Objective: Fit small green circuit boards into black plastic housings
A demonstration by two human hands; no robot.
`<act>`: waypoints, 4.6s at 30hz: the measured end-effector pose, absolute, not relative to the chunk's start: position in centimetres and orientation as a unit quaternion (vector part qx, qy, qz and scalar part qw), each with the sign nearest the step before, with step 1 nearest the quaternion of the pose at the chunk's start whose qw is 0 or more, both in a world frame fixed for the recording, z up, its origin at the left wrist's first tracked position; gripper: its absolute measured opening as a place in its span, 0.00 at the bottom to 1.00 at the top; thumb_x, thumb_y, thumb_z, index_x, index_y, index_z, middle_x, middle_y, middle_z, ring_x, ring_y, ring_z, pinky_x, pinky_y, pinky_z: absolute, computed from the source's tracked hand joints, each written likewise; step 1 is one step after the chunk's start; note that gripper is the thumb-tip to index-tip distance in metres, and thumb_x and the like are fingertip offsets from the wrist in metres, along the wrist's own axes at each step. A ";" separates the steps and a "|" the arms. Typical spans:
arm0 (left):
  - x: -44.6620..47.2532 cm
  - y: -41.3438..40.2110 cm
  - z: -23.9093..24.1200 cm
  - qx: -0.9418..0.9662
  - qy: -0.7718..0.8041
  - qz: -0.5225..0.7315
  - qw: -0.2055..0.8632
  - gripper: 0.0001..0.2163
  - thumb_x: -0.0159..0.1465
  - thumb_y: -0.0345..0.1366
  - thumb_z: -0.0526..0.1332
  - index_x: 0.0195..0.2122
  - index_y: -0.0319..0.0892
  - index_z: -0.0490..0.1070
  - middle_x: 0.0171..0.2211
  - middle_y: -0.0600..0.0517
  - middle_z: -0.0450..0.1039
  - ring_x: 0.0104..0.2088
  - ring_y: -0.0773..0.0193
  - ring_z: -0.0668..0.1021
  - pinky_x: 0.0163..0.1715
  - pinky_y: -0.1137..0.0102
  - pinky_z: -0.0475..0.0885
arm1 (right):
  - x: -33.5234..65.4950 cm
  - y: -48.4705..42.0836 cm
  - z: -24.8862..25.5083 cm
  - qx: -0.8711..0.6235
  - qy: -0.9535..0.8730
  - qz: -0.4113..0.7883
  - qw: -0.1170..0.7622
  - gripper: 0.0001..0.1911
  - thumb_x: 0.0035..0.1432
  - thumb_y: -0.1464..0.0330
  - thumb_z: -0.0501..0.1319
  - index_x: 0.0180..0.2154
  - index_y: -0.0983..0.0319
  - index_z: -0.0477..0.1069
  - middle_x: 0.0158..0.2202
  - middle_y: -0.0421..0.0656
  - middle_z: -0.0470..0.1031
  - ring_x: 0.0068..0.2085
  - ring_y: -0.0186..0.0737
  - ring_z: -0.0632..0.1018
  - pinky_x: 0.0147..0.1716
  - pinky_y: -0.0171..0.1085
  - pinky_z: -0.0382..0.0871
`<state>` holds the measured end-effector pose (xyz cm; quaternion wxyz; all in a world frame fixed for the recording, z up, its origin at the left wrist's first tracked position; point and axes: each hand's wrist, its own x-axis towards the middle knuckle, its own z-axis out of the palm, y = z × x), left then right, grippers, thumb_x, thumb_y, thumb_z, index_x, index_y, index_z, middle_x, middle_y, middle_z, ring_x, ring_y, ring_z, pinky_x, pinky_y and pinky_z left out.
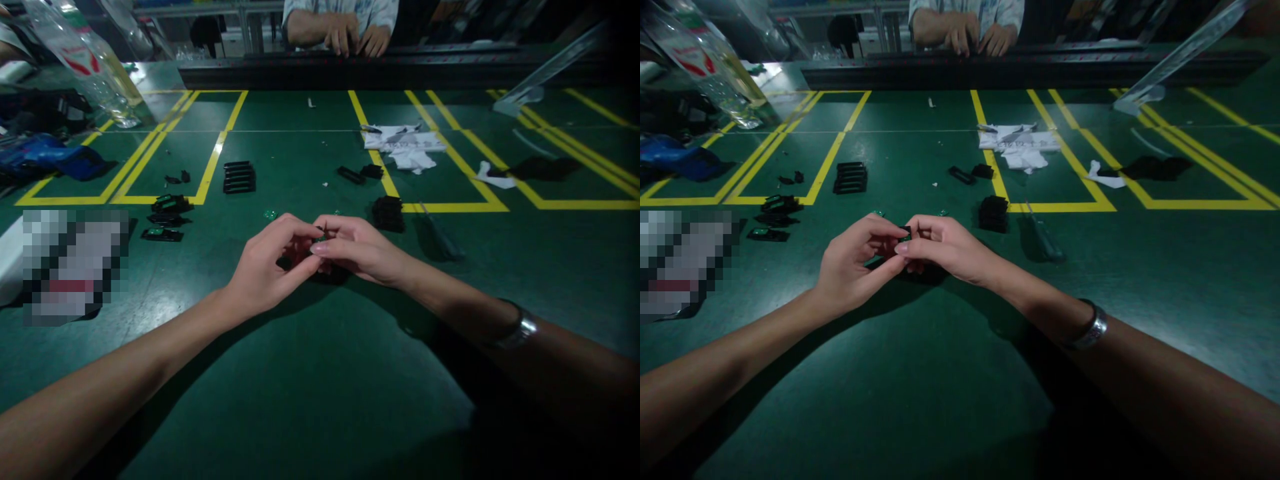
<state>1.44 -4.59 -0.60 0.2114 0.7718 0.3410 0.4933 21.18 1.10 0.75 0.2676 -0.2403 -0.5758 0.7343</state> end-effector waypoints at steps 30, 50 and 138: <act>1.5 -4.7 0.3 0.784 0.404 0.461 0.102 0.15 0.64 0.27 0.67 0.52 0.42 0.73 0.41 0.51 0.71 0.39 0.66 0.74 0.37 0.70 0.72 | 20.8 1.2 0.4 -0.213 -0.521 0.770 0.302 0.09 0.60 0.69 0.74 0.44 0.60 0.85 0.41 0.42 0.85 0.43 0.35 0.84 0.47 0.33 0.78; 1.3 -4.1 0.3 0.758 0.403 0.389 0.334 0.22 0.73 0.44 0.61 0.64 0.41 0.68 0.44 0.47 0.81 0.39 0.63 0.81 0.37 0.70 0.77 | 20.9 1.1 0.2 -0.232 -0.565 0.736 0.293 0.10 0.53 0.67 0.77 0.35 0.64 0.82 0.33 0.41 0.81 0.36 0.36 0.83 0.40 0.35 0.80; 2.4 -5.6 0.5 0.770 0.482 0.399 0.123 0.16 0.79 0.41 0.47 0.52 0.41 0.71 0.39 0.48 0.80 0.36 0.65 0.81 0.37 0.69 0.74 | 19.1 -2.9 0.9 -0.292 -0.725 0.474 0.405 0.18 0.78 0.60 0.51 0.36 0.60 0.68 0.29 0.38 0.71 0.29 0.33 0.73 0.31 0.36 0.67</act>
